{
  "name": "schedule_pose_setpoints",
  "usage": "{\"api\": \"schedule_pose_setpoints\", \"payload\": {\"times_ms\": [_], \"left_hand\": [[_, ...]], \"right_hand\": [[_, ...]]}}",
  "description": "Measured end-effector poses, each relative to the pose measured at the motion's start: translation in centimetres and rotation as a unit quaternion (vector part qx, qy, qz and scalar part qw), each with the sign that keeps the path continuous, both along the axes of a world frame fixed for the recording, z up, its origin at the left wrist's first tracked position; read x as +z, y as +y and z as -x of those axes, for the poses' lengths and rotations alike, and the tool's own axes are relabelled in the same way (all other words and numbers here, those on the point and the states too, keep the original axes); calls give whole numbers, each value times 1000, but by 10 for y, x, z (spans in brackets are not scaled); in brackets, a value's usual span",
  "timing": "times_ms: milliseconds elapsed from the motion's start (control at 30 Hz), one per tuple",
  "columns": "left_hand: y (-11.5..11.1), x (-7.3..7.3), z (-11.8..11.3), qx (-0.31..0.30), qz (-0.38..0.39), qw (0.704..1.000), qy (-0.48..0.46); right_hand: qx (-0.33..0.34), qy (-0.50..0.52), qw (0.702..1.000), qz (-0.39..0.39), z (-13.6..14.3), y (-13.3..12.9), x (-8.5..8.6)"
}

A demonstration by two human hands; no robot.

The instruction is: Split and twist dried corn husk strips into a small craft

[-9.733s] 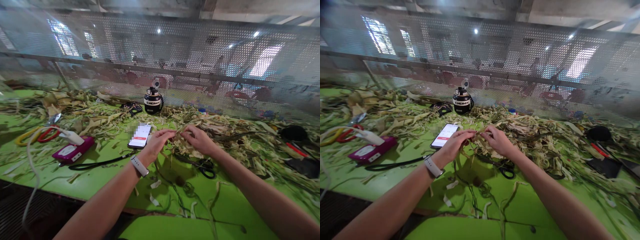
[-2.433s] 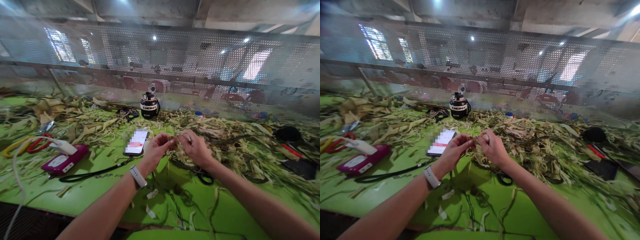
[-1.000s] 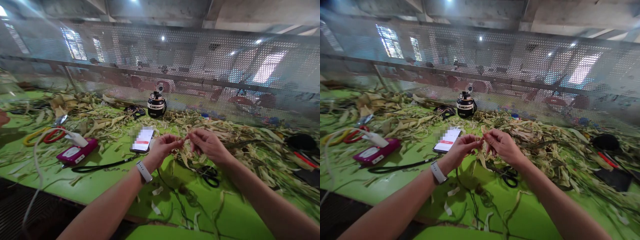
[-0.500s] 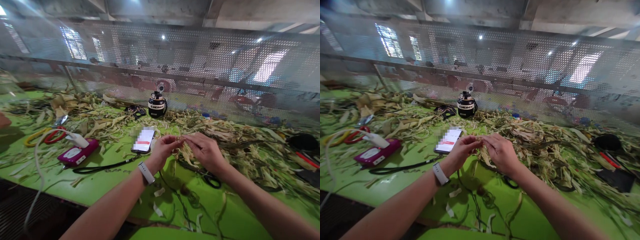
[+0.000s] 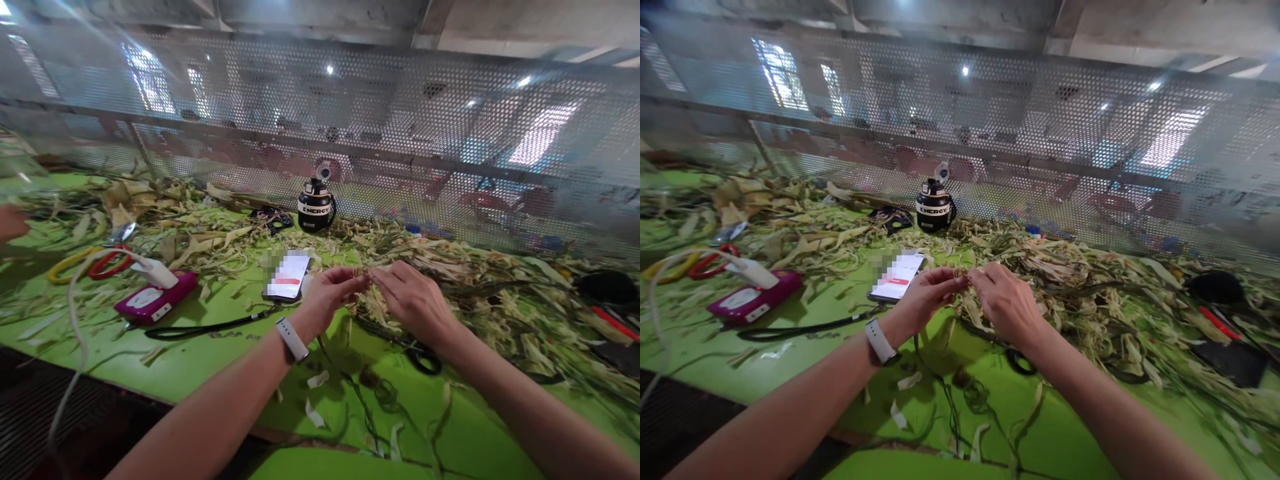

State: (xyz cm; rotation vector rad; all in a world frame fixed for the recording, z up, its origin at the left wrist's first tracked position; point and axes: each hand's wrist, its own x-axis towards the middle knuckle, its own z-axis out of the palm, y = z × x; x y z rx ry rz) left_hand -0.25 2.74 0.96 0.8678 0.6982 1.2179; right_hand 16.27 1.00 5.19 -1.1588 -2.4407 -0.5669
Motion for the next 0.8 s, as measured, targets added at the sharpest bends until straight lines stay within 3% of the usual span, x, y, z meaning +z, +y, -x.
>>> {"api": "schedule_pose_setpoints", "payload": {"times_ms": [400, 633, 800], "left_hand": [[-2, -1, 1, -11, -35, 998, 43], [-6, 6, -3, -7, -45, 997, 68], [-5, 1, -6, 13, -74, 995, 64]], "right_hand": [[-10, -73, 997, -1, 1, 1, 8], [-24, 37, 998, 38, 0, 4, 6], [-37, 69, 993, 84, -2, 8, 10]]}}
